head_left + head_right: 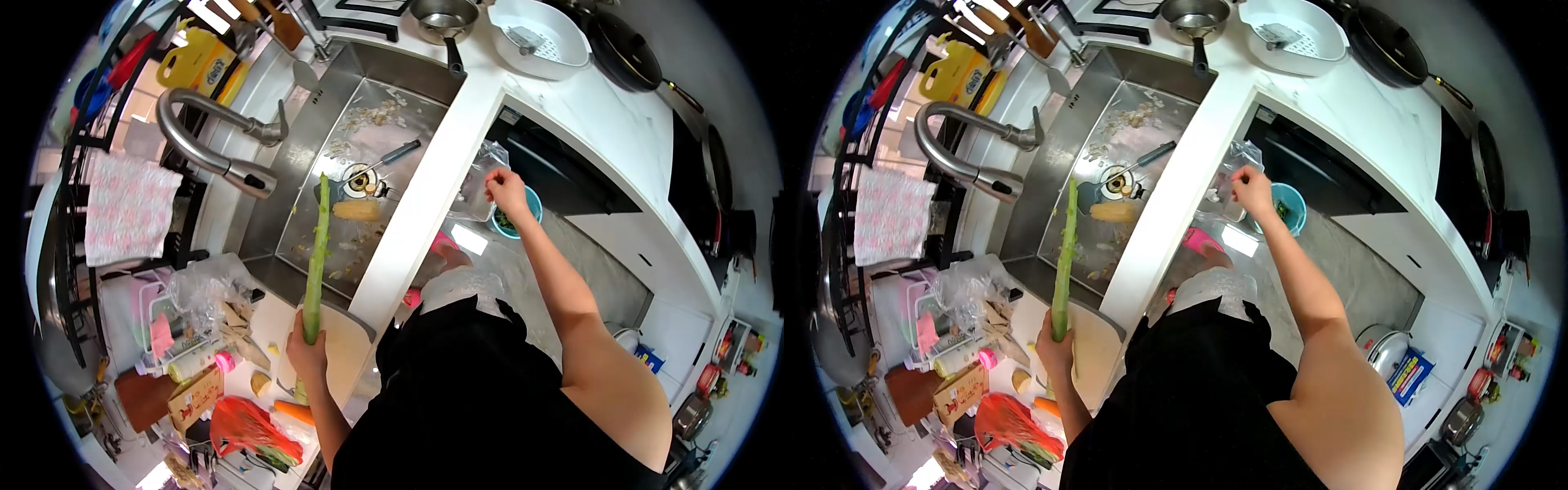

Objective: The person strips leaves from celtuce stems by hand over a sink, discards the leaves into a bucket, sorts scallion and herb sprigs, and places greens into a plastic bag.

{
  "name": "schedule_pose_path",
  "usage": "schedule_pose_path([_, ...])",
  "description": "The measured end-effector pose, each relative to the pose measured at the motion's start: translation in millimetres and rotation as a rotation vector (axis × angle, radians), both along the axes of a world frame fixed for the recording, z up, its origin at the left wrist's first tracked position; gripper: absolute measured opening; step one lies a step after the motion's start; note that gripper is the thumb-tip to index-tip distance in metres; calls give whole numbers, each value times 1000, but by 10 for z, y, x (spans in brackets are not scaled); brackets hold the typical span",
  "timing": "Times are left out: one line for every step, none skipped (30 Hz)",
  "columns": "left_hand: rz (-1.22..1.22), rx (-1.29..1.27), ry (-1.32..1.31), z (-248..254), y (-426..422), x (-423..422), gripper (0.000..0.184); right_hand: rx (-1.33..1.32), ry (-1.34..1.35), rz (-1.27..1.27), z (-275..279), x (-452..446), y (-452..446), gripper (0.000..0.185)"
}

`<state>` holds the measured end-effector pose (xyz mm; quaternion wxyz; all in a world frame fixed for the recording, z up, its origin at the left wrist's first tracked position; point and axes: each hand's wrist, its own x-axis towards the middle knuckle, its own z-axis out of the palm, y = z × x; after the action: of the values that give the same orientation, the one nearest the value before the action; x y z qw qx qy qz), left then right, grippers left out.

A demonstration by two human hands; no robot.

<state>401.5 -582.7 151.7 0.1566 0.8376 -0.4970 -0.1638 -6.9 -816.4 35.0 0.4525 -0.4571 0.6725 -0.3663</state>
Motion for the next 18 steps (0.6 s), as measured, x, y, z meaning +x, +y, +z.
schedule_pose_path([-11,5,-4,-9,-46,31,62,38,34,-41,25,-63,-53,4])
schedule_pose_path([-18,11,24,-13,-91,50,62,33,17,-88,-138,-77,-111,10])
schedule_pose_path([-21,16,52,-14,-125,39,62,37,14,-89,-301,-64,-187,10])
schedule_pose_path([-18,22,47,9,-162,6,62,147,35,45,-522,-38,-254,15])
schedule_pose_path([-31,51,48,64,-219,-22,61,258,53,185,-722,14,-288,21])
schedule_pose_path([-37,71,46,100,-291,-38,60,343,126,158,-878,43,-339,26])
schedule_pose_path([-15,67,32,93,-330,-32,60,337,114,182,-917,25,-379,26])
schedule_pose_path([-44,94,27,55,-338,-13,60,239,474,367,-964,-10,-437,25])
schedule_pose_path([-58,122,16,43,-322,23,60,108,826,555,-1012,36,-521,25])
schedule_pose_path([-73,123,-41,42,-308,30,60,152,689,464,-800,90,-512,23])
schedule_pose_path([-81,127,-100,54,-306,9,61,101,738,461,-979,91,-553,22])
schedule_pose_path([-53,161,-95,112,-310,-18,61,87,733,490,-951,90,-535,25])
schedule_pose_path([-23,192,-81,160,-307,-62,62,33,714,505,-864,115,-472,32])
schedule_pose_path([-22,178,-77,136,-263,-70,61,83,885,677,-1107,87,-533,39])
schedule_pose_path([-3,155,-77,107,-216,-59,60,24,1106,774,-1615,-83,-551,40])
schedule_pose_path([43,199,-39,105,-188,-53,61,-136,926,836,-1537,-92,-550,37])
schedule_pose_path([100,241,-1,112,-156,-65,62,-203,767,752,-1611,-110,-567,34])
schedule_pose_path([100,235,-7,148,-133,-83,60,-201,724,828,-1437,-48,-633,33])
